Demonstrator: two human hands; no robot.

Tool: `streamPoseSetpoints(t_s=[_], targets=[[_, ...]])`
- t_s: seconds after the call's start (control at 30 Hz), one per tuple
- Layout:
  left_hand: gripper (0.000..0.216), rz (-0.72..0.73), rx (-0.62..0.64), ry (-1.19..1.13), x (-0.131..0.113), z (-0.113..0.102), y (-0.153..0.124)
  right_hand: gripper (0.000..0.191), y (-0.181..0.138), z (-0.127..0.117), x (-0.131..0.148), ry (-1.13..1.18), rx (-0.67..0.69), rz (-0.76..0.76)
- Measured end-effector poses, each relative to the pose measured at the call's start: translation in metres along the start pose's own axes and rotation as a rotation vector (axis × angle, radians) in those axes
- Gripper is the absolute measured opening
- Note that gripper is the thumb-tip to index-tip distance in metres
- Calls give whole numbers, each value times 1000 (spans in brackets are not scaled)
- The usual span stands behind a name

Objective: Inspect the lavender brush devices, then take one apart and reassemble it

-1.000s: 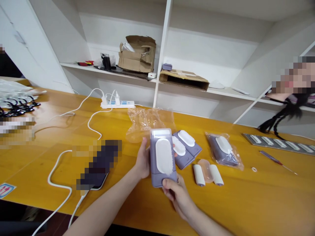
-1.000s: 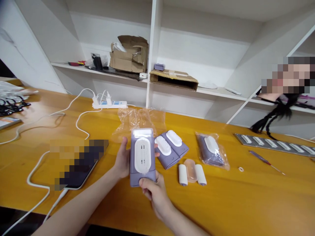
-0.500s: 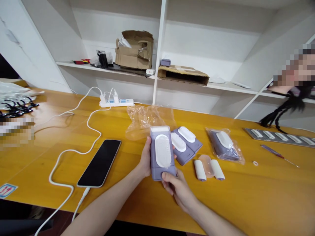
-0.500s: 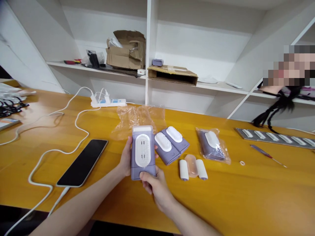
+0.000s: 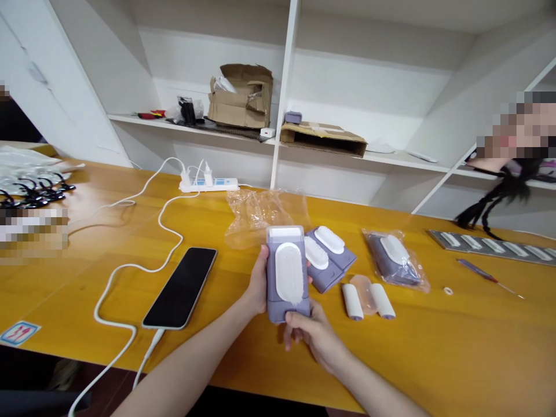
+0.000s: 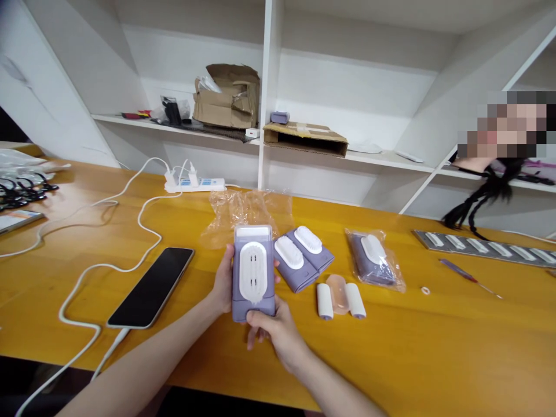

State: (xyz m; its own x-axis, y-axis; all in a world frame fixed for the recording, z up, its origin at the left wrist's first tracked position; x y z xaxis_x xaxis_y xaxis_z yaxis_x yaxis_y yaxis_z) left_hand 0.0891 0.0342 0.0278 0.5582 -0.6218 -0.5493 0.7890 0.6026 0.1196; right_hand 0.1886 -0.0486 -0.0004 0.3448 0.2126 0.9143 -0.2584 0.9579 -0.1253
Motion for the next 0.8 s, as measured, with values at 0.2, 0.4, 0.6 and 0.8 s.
streamPoseSetpoints(t_s=[0.2,0.4,0.6,0.8], targets=[[89,-10,13,8,5,-1,1,31,1,0,-3,15,-30,2],[88,31,22,-6,7,0,0,20,2,4,-1,27,-119,-11],[85,60,28,-45,3,6,-3,20,-1,11,1,57,-173,-91],[88,32,36,-67,1,8,-1,24,-3,12,-1,34,-196,-138]])
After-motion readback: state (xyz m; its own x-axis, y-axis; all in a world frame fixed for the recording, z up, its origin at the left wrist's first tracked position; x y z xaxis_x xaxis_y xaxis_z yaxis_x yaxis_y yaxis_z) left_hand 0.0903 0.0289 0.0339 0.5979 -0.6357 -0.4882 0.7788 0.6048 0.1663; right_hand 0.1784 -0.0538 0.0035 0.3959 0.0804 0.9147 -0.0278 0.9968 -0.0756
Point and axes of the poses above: each hand's wrist, its own y-axis towards the middle knuckle, its own z-axis out of the palm, x = y × z, the point moved 1 cm from there along y, towards the middle knuckle, and after that the axes turned 12 degrees about x, right-handed, at the moved point
